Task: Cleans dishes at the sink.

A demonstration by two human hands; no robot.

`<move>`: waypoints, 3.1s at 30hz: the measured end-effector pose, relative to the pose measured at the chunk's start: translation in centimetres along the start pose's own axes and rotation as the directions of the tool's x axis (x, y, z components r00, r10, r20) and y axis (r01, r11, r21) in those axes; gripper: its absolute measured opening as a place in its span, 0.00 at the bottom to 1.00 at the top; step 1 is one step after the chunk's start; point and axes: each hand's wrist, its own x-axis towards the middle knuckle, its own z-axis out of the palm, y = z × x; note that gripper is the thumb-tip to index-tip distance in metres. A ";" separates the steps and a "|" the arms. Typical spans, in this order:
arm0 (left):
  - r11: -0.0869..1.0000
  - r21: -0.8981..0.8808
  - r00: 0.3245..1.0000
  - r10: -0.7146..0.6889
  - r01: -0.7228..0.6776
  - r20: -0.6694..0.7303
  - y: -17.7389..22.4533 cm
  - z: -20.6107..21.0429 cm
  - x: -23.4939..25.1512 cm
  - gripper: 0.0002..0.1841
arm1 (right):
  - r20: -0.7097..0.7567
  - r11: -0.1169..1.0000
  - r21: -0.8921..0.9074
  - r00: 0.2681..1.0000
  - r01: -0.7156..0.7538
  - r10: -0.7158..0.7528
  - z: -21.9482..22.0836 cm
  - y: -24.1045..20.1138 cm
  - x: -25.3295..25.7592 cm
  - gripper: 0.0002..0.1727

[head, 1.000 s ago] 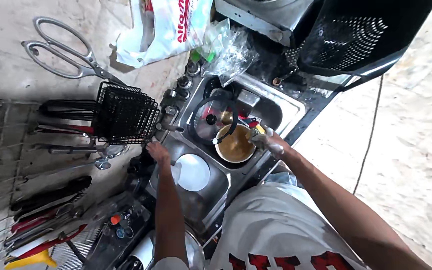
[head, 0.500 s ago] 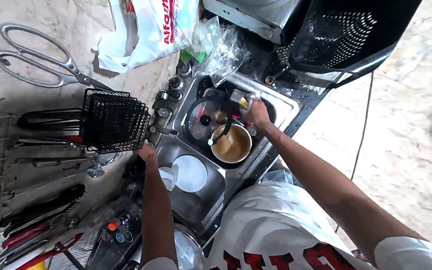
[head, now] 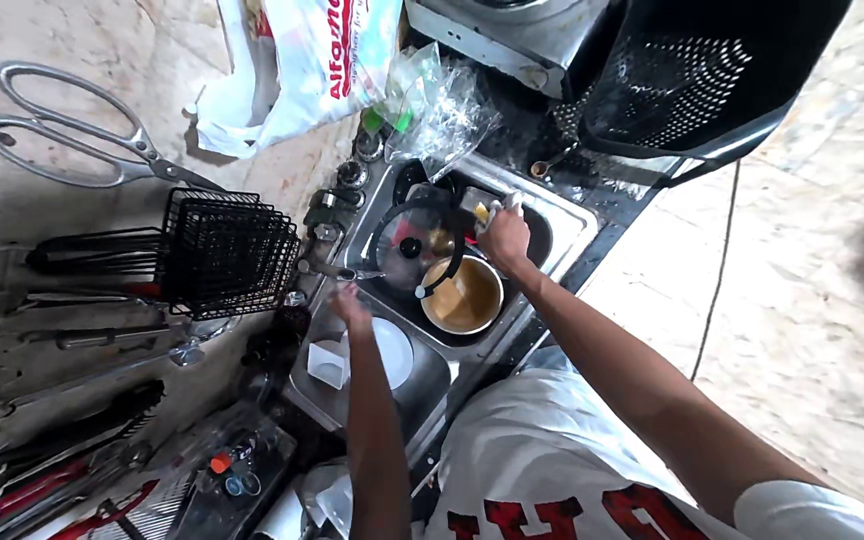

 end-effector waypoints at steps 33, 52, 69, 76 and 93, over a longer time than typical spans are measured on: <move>0.379 0.462 0.583 0.329 -0.802 0.743 -2.9 7.6 -3.7 0.17 | 0.122 0.925 0.051 0.917 0.377 -0.381 -0.1 6.3 0.9 0.26; 0.388 0.373 0.522 0.420 -0.843 0.743 -5.4 8.2 -8.9 0.15 | 0.384 0.994 -0.084 0.918 -0.067 0.095 -5.7 1.9 2.0 0.28; 0.454 0.488 0.631 0.245 -0.745 0.736 -6.0 10.5 -13.2 0.24 | 0.246 0.732 -0.173 0.749 0.658 -0.615 -6.9 0.2 -7.7 0.19; 0.881 0.365 0.922 0.171 -0.300 0.347 -6.2 3.9 -9.1 0.14 | 0.424 0.551 -0.150 0.557 0.821 -0.714 0.2 -4.0 -6.1 0.17; 0.574 0.637 0.823 0.120 -0.514 0.555 0.0 4.7 0.5 0.19 | 0.497 0.399 -0.194 0.440 0.896 -0.748 -0.8 -5.2 -4.4 0.15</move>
